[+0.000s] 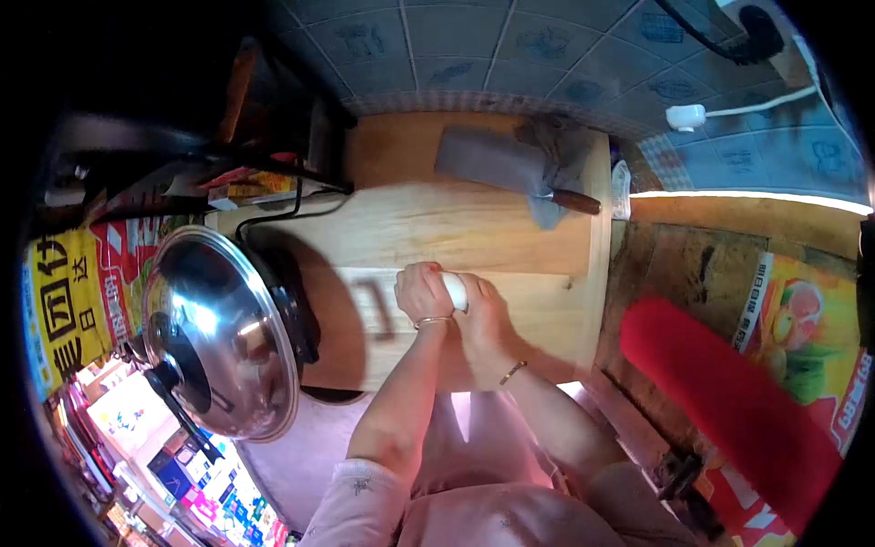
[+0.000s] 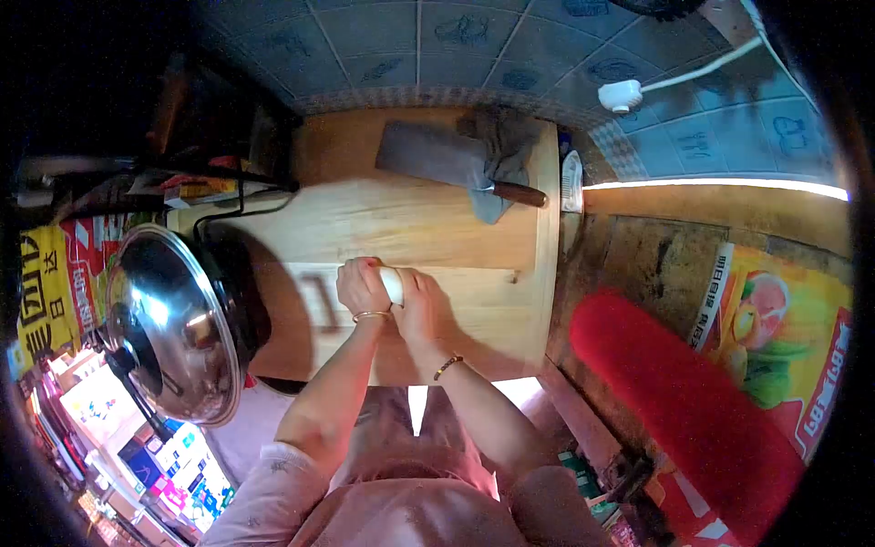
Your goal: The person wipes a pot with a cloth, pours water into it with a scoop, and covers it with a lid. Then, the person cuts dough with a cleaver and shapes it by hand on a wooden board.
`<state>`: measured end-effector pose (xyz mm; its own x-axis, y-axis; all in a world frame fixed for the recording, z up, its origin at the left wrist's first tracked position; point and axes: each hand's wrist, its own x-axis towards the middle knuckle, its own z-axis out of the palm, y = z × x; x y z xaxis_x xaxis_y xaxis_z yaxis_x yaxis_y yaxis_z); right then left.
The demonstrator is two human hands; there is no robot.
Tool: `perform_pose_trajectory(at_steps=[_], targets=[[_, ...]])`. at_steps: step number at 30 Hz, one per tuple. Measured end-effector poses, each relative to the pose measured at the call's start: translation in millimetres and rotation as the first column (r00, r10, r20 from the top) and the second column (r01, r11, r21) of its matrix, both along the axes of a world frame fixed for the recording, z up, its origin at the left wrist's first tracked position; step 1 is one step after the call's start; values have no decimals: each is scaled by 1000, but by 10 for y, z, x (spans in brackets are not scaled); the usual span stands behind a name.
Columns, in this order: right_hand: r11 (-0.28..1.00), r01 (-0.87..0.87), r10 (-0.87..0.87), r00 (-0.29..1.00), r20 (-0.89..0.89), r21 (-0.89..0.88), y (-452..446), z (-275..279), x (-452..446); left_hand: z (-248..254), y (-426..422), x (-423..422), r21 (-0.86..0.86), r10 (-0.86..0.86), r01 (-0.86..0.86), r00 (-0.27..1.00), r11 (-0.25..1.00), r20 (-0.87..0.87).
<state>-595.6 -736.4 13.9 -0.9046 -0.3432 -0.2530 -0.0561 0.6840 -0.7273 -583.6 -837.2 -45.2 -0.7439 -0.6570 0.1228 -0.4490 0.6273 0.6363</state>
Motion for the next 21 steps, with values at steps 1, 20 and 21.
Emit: perform_pose_trajectory(at_steps=[1,20,21], targets=[[999,0,4,996,-91,48,-63,-101,-54,-20,-47,-84,-11,10,-9,998,1000,54],[948,-317,317,932,-178,31,373,327,567,383,263,517,428,1,-164,934,889,357],[972,-189,198,979,54,-139,445,385,522,328,362,605,428,5,-167,935,888,354]])
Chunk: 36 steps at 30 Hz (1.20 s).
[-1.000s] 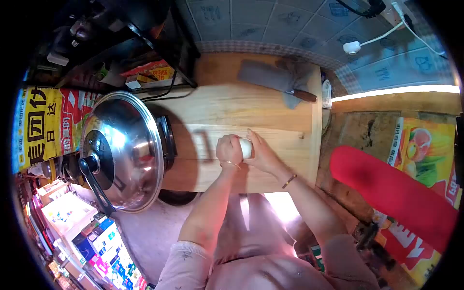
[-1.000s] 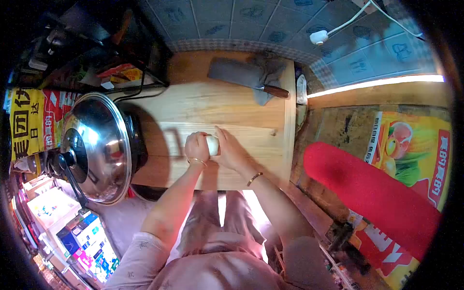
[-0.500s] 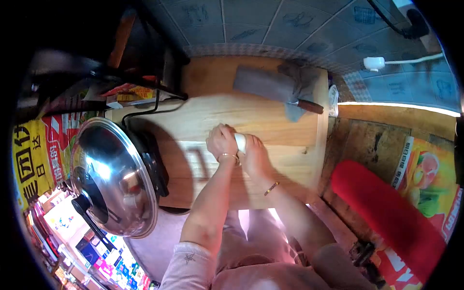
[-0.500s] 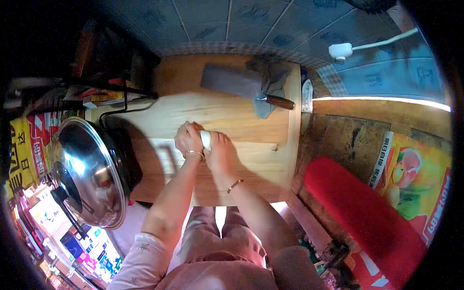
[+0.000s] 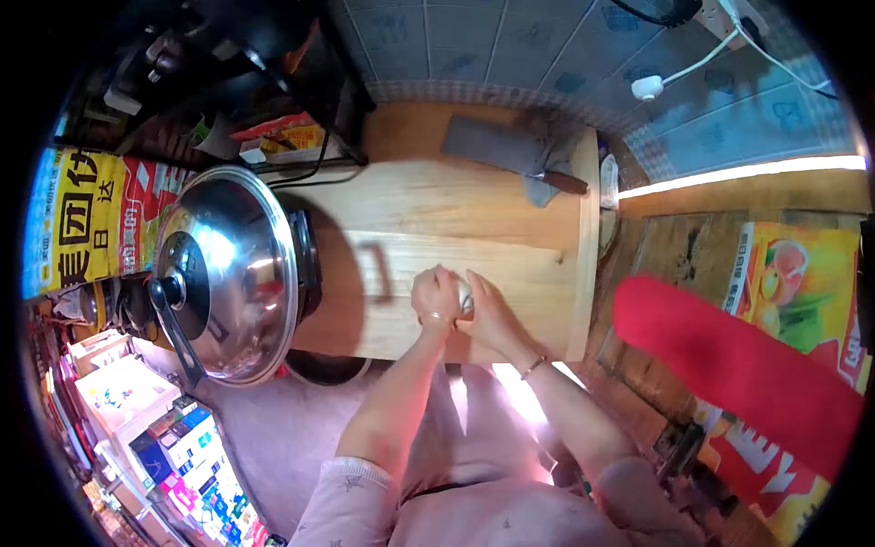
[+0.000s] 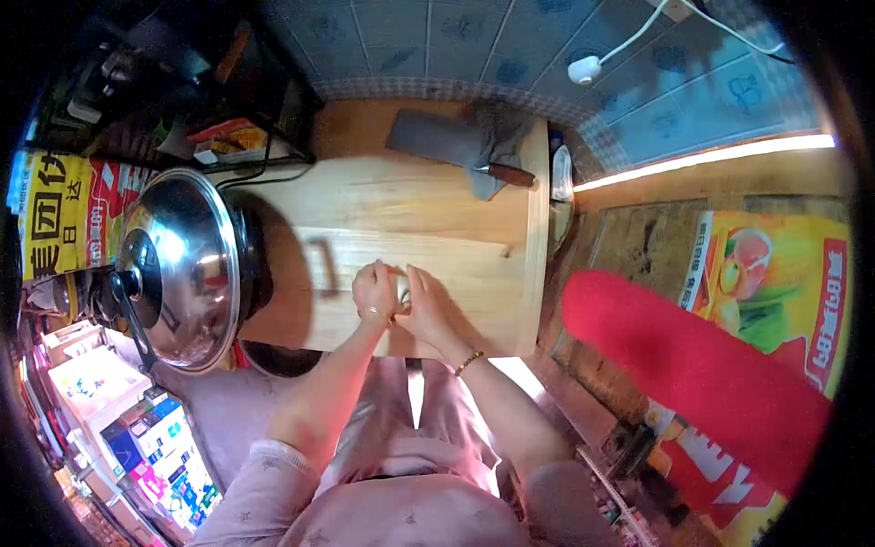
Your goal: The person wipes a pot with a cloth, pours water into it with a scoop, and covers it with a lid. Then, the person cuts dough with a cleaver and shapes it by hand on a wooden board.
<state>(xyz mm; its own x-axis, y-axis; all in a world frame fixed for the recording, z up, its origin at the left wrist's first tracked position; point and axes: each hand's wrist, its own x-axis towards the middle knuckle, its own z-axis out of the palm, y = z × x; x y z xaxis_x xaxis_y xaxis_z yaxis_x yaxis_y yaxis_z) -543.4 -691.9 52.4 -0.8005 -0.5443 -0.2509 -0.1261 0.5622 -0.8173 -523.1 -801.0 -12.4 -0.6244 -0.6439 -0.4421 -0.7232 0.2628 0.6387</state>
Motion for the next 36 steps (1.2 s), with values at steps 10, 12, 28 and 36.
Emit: perform_pose_trajectory(at_steps=[10,12,28,36], targets=[[962,230,-227,973,-41,148,-289,-659,-478,-215,-85,-740,-361,-36,-64,963,930,-266],[955,117,-123,992,6,272,-291,-589,-706,-382,-147,-829,-384,-66,-42,962,923,-266],[999,-36,36,999,-29,-23,71,-203,-256,-122,56,-92,-332,-112,-38,899,942,-422],[955,279,-264,955,-139,105,-275,-641,-518,-777,-106,-468,-617,-218,-3,934,787,-282]])
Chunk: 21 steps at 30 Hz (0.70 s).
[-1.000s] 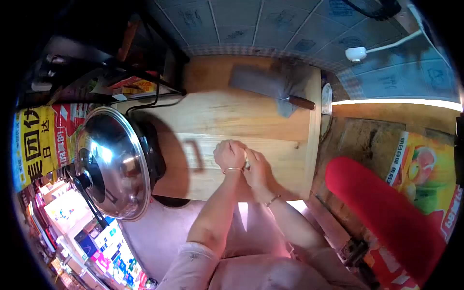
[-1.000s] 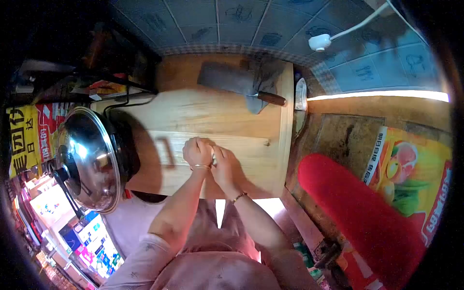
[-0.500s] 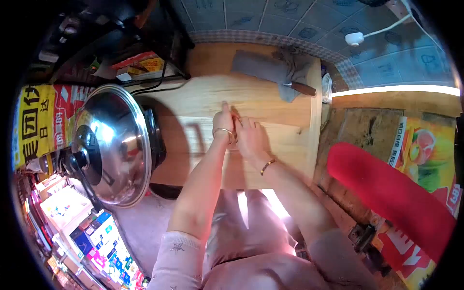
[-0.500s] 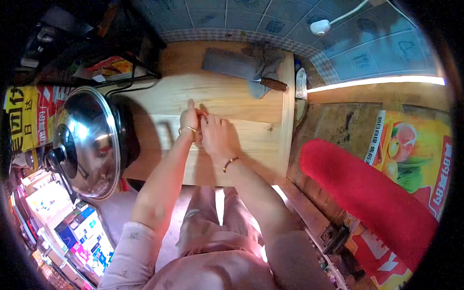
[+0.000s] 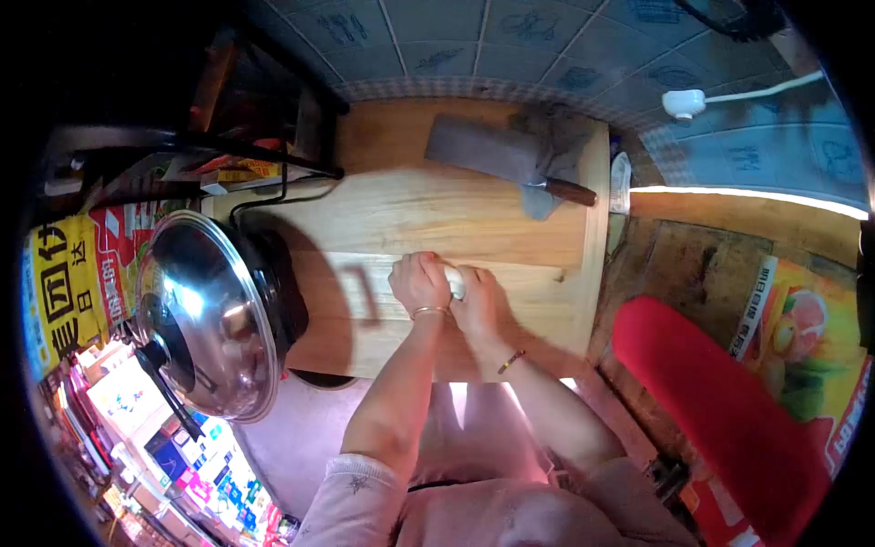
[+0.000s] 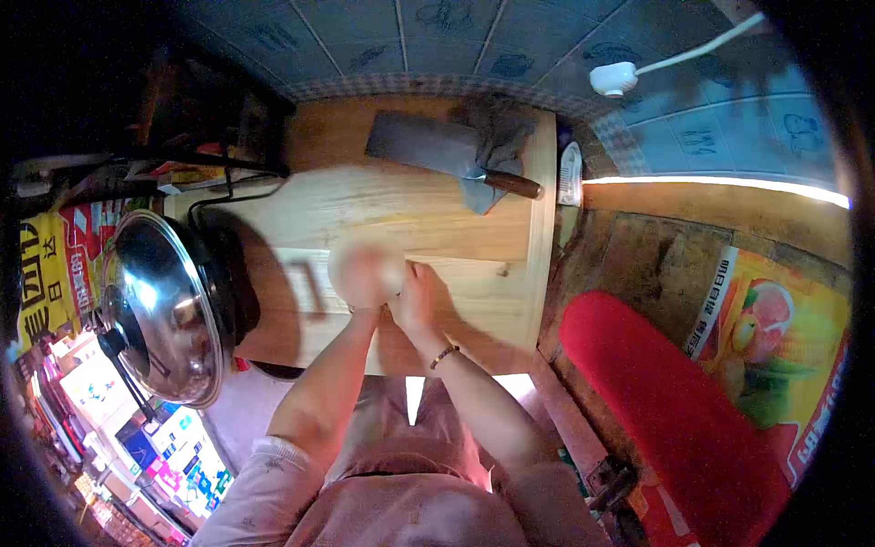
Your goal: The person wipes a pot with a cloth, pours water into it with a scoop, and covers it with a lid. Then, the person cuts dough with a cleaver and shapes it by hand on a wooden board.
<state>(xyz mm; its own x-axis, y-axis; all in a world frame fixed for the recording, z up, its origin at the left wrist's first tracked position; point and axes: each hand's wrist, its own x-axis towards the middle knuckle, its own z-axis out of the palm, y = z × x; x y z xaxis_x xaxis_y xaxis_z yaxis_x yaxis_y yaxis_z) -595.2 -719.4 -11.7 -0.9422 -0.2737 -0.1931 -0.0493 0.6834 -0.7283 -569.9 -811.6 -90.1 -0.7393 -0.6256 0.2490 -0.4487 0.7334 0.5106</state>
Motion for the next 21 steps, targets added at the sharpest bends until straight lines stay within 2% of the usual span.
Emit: perform_pose_trajectory(at_steps=[3,5,6,7,8,10,11,12,13,14,15,16,17,19,20,21], targets=[[989,-94,90,995,44,115,-89,21,-224,-53,-121,-229,-8,8,-7,996,1000,93],[985,-88,86,996,18,152,-158,-95,-315,114,-139,-378,139,131,-145,985,980,108],[960,-176,150,980,134,216,-192,-66,-431,-136,-189,-379,64,111,-126,973,990,201],[925,-269,202,946,254,267,-213,-22,-469,-394,-233,-417,68,113,-128,975,990,192],[924,-272,203,944,259,268,-235,38,-360,-607,-268,-376,125,79,-89,993,988,83],[917,-261,282,959,-27,302,-348,192,-291,-408,-398,-390,163,56,-47,997,986,-54],[915,-251,318,931,-180,315,-383,286,-280,-232,-491,-424,455,44,-95,992,885,121],[845,-351,459,863,-210,403,-364,284,-185,-171,-536,-321,584,10,-131,979,802,206],[850,-350,455,865,-213,393,-347,234,-36,-199,-585,-207,683,-33,-187,955,706,295],[872,-355,448,856,-260,336,-312,188,109,-317,-563,-38,583,-34,-141,960,801,278],[888,-361,441,843,-308,284,-263,183,189,-146,-442,75,471,-59,-74,964,879,261],[874,-424,477,840,-259,238,-154,278,211,24,-320,186,341,-74,-16,965,940,250],[876,-419,474,841,-261,241,-33,276,198,230,-126,261,275,21,-59,990,960,140],[944,-323,324,946,-4,-65,226,263,78,470,72,274,196,11,-7,1000,981,-18],[887,-413,439,893,100,-205,334,283,-5,498,123,268,200,17,-14,1000,980,-14],[889,-408,435,894,104,-209,302,281,-38,496,127,242,147,14,-7,999,989,-51]])
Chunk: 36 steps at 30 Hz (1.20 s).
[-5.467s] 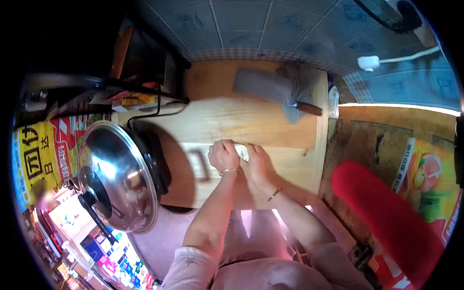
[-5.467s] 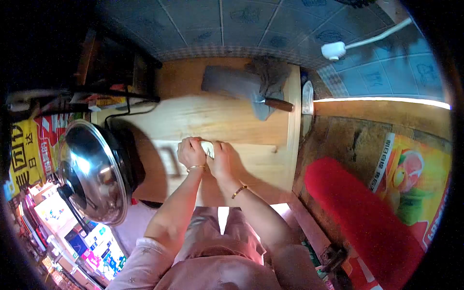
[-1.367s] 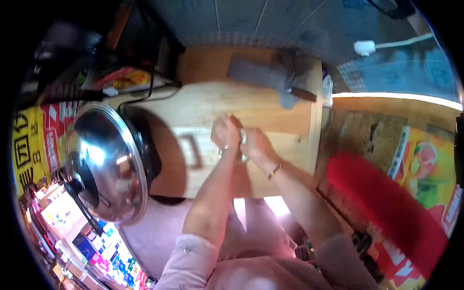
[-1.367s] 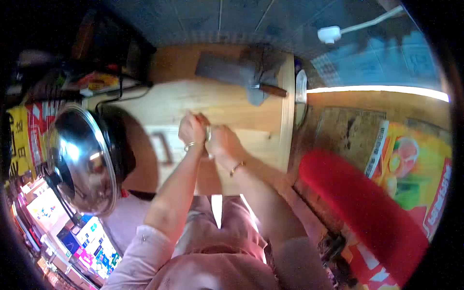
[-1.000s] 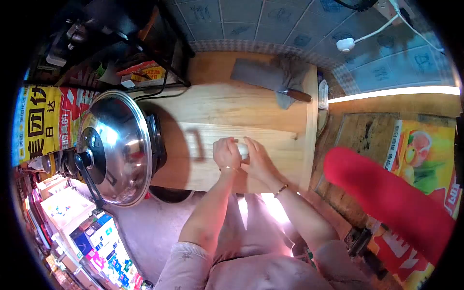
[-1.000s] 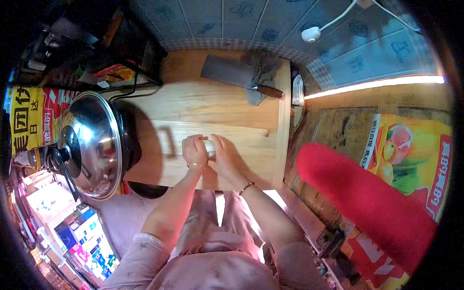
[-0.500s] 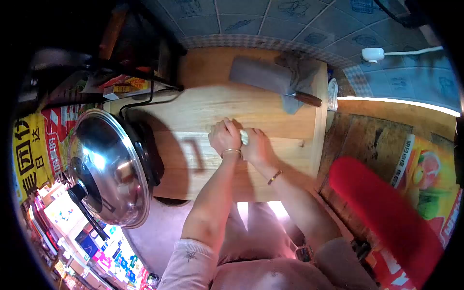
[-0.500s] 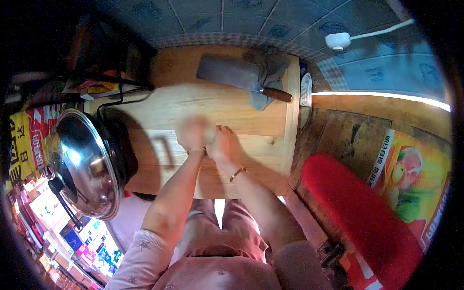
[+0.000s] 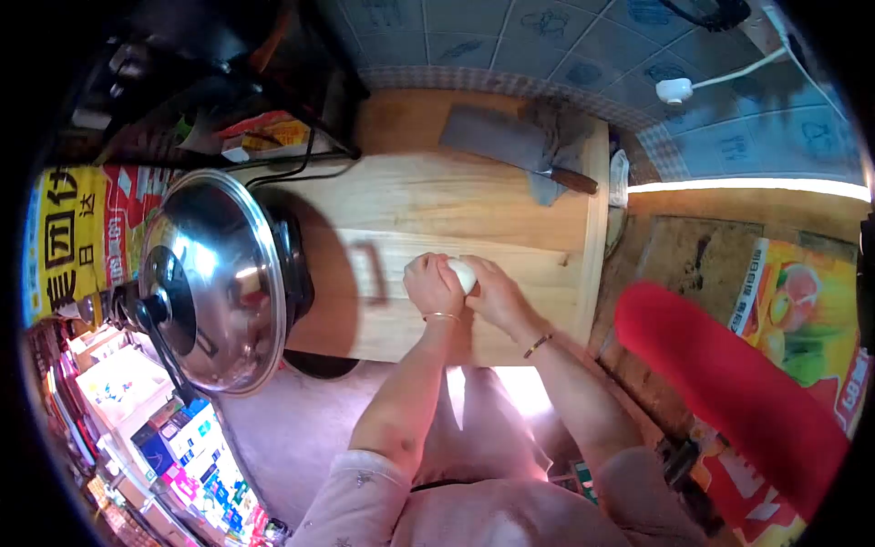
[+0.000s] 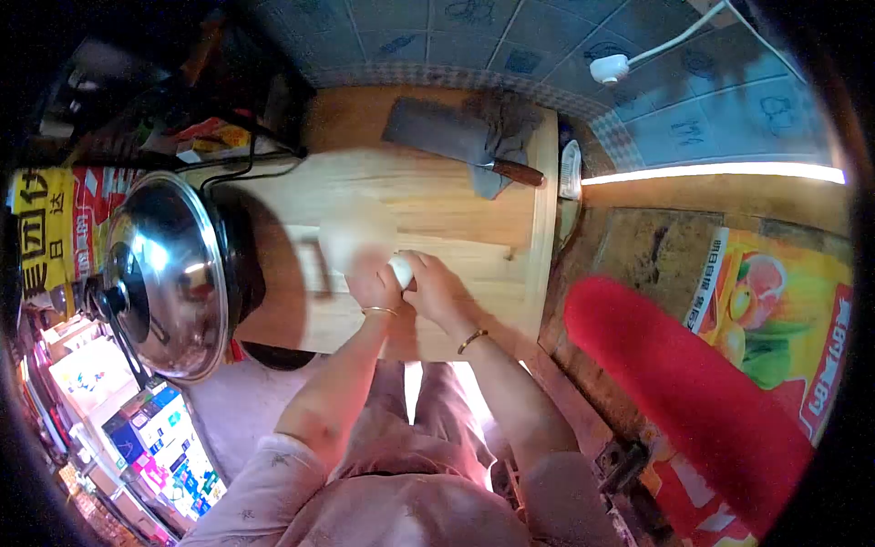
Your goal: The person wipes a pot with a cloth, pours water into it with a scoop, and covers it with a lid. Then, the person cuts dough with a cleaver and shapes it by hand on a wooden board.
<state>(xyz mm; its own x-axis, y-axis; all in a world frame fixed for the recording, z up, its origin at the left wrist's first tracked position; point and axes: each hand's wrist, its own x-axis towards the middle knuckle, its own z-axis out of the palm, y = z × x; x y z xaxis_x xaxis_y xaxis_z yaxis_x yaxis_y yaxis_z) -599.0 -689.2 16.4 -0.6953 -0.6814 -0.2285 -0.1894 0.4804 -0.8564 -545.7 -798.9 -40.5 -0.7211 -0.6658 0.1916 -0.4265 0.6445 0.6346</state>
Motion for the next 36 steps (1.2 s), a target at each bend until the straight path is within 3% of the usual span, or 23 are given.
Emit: perform_pose_trajectory(at_steps=[1,3,6,7,8,11,12,13,14,16,17,18,21,22,23,24,26,27,28,31,34,36], targets=[[993,120,-120,988,96,-2,-40,-5,27,-22,17,-20,-50,-1,-1,1000,999,-27],[964,237,-219,964,-148,117,-123,11,69,-70,-25,-156,-65,0,0,1000,998,5],[924,282,-244,955,-168,258,-264,-169,-79,-105,-163,-421,-96,-3,14,994,995,105],[915,345,-317,936,-156,208,-348,-233,-94,-98,-192,-489,-69,20,-4,972,998,233],[914,344,-317,936,-150,213,-399,-284,-116,-117,-227,-564,-43,39,-26,935,999,352],[898,363,-324,928,-184,248,-478,-316,-261,-513,-351,-677,-78,30,-3,936,997,350],[904,283,-227,953,-201,320,-497,-292,-344,-700,-388,-691,-101,14,23,937,995,349],[898,204,-129,969,-210,390,-527,-249,-405,-710,-423,-765,-188,58,-20,978,982,199],[897,204,-127,969,-214,392,-576,-215,-477,-700,-441,-788,-185,58,-21,979,982,196],[878,156,-48,969,-241,453,-638,-107,-464,34,-490,-836,126,31,-72,953,989,302],[883,156,-46,967,-251,442,-676,-36,-378,231,-529,-811,117,38,-75,956,990,291],[891,180,-38,945,-326,417,-747,37,-308,410,-576,-794,302,10,-118,941,946,337],[938,169,-11,888,-459,304,-711,62,38,483,-668,-657,568,20,-353,860,744,509],[964,128,12,855,-518,234,-639,60,150,519,-610,-497,495,21,-335,843,802,537],[994,98,-59,881,-469,58,-519,105,164,409,-519,-319,450,25,-211,923,868,385],[993,100,-61,877,-476,58,-402,85,98,256,-419,-165,381,7,-94,975,920,223],[992,35,-27,997,-71,117,-206,-38,6,98,-310,-25,220,-20,24,1000,975,-20],[997,81,-77,986,-150,20,-190,30,17,79,-265,-60,181,34,-22,997,983,-64],[996,88,-84,986,-144,19,-212,-24,-20,23,-274,-156,180,27,-16,998,984,-59],[951,289,-278,955,-102,112,-361,-127,-59,-54,-293,-351,-36,97,-94,991,995,88],[931,310,-287,947,-142,190,-527,-153,-212,-90,-434,-595,-153,101,-76,981,985,163],[925,345,-335,938,-90,158,-659,-224,-255,-51,-509,-717,-137,111,-80,965,987,238]])
